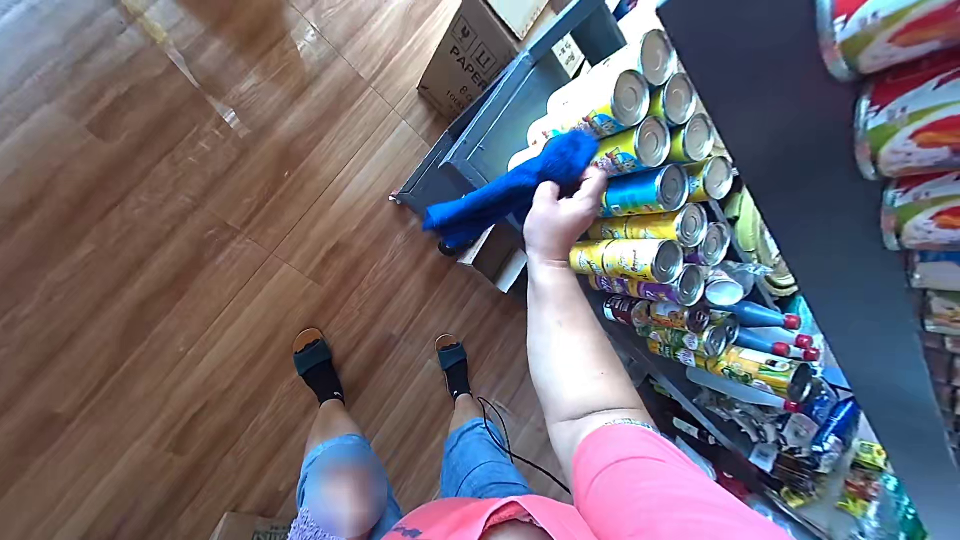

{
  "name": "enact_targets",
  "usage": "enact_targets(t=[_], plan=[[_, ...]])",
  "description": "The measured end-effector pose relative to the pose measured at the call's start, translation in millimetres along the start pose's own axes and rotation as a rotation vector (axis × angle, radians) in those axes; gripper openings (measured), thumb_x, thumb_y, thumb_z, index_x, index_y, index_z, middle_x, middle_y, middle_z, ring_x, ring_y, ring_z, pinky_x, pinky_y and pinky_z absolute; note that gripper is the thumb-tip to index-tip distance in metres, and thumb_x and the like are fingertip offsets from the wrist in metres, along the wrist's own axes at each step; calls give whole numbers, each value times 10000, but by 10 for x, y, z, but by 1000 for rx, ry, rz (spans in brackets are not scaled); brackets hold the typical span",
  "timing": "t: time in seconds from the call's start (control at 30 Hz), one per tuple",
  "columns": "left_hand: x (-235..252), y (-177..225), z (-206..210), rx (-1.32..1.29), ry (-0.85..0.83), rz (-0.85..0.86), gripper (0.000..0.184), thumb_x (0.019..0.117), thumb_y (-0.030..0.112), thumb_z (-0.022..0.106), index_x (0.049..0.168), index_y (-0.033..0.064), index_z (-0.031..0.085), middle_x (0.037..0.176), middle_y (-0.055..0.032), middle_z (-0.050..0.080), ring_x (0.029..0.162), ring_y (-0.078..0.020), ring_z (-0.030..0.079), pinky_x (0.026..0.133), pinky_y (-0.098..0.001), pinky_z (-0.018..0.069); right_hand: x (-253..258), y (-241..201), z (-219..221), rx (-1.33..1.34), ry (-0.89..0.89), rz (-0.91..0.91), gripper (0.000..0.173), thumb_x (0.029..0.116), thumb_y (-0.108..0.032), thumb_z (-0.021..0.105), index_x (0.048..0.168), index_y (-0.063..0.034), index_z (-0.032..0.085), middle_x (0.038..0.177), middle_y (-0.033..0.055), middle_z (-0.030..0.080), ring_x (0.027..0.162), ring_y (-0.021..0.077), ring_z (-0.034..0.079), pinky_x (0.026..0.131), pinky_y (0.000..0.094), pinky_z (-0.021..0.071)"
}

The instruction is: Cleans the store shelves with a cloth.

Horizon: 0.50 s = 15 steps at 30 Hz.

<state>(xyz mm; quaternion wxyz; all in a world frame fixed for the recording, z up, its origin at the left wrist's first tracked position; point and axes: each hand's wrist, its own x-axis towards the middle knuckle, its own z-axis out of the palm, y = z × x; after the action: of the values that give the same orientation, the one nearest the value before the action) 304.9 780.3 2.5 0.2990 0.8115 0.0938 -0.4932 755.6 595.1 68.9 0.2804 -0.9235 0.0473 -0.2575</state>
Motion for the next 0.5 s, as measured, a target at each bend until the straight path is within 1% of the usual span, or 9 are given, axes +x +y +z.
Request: enact_targets(t=[0.1, 0.13, 0.17, 0.2, 0.27, 0.3, 0.33, 0.37, 0.5], plan=[[11, -46, -23, 0, 66, 47, 418, 986, 295, 428, 1114, 121, 786, 1250, -80, 733, 1297, -315, 610, 1168, -585, 324, 223, -36, 131, -130, 270, -340, 232, 857, -40, 630, 1066, 57, 659, 1101, 263, 635, 1132, 388, 593, 1023, 449, 455], [11, -45, -49, -4, 81, 55, 413, 982, 290, 434, 1100, 116, 789, 1237, -83, 739, 1282, -322, 621, 1156, -595, 336, 232, -50, 196, -186, 258, -388, 192, 858, -25, 624, 1030, 30, 690, 1102, 269, 636, 1127, 418, 590, 1018, 482, 450], [11, -42, -72, -12, 94, 61, 406, 979, 280, 440, 1087, 111, 792, 1224, -87, 743, 1269, -329, 630, 1148, -602, 345, 194, -79, 275, -251, 149, -365, 199, 868, -20, 607, 1027, 19, 719, 1150, 296, 644, 1160, 460, 589, 1031, 530, 449], [8, -29, -98, -20, 116, 64, 388, 974, 264, 455, 1067, 107, 797, 1203, -90, 750, 1250, -334, 642, 1139, -608, 356, 136, -112, 386, -316, -49, -280, 250, 899, -33, 572, 1085, 10, 734, 1266, 312, 619, 1257, 482, 549, 1092, 565, 410], [5, 24, -163, -65, 158, 63, 334, 966, 202, 501, 1027, 72, 802, 1162, -124, 758, 1213, -366, 658, 1123, -631, 354, 39, -100, 785, -419, -464, -61, 402, 1000, -187, 531, 1342, -14, 651, 1551, 315, 413, 1473, 492, 342, 1202, 607, 277], [12, 36, -186, -70, 156, 58, 330, 965, 195, 502, 1029, 68, 801, 1165, -124, 758, 1216, -367, 657, 1127, -627, 353, -5, -69, 1024, -462, -595, 46, 544, 1043, -335, 505, 1495, -33, 511, 1645, 292, 266, 1532, 481, 225, 1222, 615, 217], [26, 43, -199, -76, 165, 60, 328, 959, 192, 506, 1022, 64, 801, 1157, -127, 760, 1211, -374, 659, 1123, -630, 358, -21, -41, 1227, -501, -646, 142, 682, 1053, -465, 454, 1599, -71, 347, 1696, 256, 135, 1567, 457, 125, 1245, 601, 153], [47, 44, -213, -82, 180, 61, 326, 946, 193, 510, 1009, 63, 803, 1147, -128, 763, 1203, -379, 663, 1117, -634, 364, 30, -20, 1379, -518, -637, 196, 757, 1042, -546, 423, 1630, -94, 272, 1708, 237, 94, 1574, 446, 95, 1249, 591, 137], [43, 113, -283, -227, 263, 51, 233, 896, 94, 584, 927, -8, 791, 1079, -206, 758, 1134, -451, 674, 1089, -675, 349, 637, 109, 1666, -556, -597, 250, 792, 1035, -570, 410, 1631, -72, 253, 1691, 278, 109, 1556, 470, 144, 1254, 561, 171]])
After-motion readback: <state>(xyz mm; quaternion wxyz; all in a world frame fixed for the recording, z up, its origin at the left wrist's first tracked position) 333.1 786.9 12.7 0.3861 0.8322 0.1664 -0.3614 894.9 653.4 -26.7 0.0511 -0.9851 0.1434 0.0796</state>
